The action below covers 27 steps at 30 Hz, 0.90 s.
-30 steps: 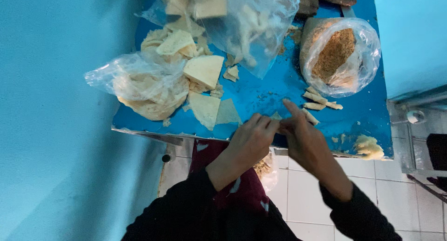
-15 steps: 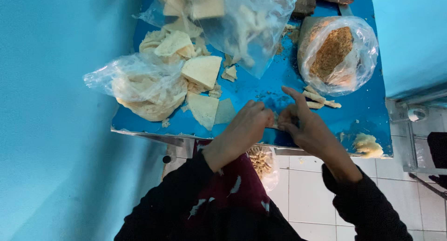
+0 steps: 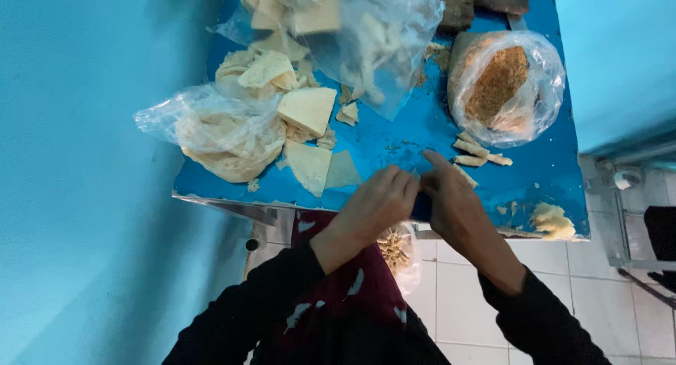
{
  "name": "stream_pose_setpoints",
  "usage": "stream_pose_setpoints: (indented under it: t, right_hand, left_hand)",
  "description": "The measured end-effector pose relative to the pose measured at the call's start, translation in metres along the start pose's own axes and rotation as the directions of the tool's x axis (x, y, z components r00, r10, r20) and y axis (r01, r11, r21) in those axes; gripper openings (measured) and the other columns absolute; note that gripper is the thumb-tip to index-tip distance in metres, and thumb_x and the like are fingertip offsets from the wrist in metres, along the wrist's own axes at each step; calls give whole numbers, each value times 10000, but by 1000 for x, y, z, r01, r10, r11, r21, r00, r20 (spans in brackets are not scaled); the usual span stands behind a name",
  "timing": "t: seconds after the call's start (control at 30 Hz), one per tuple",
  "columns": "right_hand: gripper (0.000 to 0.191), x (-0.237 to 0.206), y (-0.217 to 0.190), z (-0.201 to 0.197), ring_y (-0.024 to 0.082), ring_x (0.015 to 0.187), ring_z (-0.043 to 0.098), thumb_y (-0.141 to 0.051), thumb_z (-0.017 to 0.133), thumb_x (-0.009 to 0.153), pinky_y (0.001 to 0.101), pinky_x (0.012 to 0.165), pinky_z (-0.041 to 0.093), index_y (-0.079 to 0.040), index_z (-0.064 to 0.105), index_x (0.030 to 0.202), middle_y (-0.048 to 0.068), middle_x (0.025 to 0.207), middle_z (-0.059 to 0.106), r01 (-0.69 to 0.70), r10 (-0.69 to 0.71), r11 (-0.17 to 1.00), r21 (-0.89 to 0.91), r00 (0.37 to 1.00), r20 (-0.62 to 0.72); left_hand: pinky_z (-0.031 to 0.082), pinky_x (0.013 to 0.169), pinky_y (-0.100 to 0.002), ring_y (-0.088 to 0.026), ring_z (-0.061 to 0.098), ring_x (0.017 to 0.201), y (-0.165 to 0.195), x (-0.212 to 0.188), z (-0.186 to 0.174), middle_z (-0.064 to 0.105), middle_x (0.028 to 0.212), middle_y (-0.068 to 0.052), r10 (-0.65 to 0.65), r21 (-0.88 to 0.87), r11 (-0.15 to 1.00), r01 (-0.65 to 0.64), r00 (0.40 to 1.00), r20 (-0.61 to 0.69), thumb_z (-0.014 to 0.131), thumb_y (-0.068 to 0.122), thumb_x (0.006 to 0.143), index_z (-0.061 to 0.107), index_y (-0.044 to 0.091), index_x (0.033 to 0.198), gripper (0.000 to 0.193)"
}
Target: The person tears small pieces from flat sheets of dough on a blue table and rolls and shapes them between the fingers into small elongated pieces, occasionally reaching into a plastic bag of brown powder. Shaped pieces accumulate on the table.
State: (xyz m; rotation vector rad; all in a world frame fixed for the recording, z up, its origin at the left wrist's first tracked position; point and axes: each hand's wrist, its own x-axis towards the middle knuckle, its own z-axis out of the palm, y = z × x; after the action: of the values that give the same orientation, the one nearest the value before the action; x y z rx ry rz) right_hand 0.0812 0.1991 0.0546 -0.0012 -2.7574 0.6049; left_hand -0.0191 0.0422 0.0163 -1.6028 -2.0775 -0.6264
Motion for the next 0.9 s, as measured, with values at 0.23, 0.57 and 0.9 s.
stream_pose_setpoints:
  t: [0.23, 0.57, 0.9]
  right_hand:
    - [666, -23, 1, -3, 297, 924, 738, 46, 668, 873, 398, 746, 585, -36, 375, 1466, 146, 1007, 725, -124, 123, 976, 178, 992, 14]
    - [827, -24, -22, -3, 390, 1416, 498, 165, 573, 665, 560, 1191, 291, -1, 412, 1459, 222, 1440, 593, 48, -31, 945, -323, 998, 57]
    - [575, -10, 23, 6, 251, 1074, 593, -125, 784, 955, 473, 988, 339, -86, 512, 1459, 14, 1150, 694, -63, 3, 953, -295, 980, -201]
  left_hand:
    - [527, 809, -329, -230, 583, 939, 17, -19, -14, 603, 897, -81, 22, 24, 999, -24, 996, 86, 679, 94, 835, 659, 13, 927, 124]
    - [255, 1178, -623, -327, 449, 1412, 19, 1, -18, 534, 1491, -172, -201, 173, 968, 184, 975, 92, 600, 486, 904, 557, -23, 1394, 708]
    - [475, 822, -455, -308, 572, 961, -53, -51, -43, 584, 1012, -135, -450, 109, 883, 456, 890, -74, 716, 181, 957, 589, 30, 1036, 212]
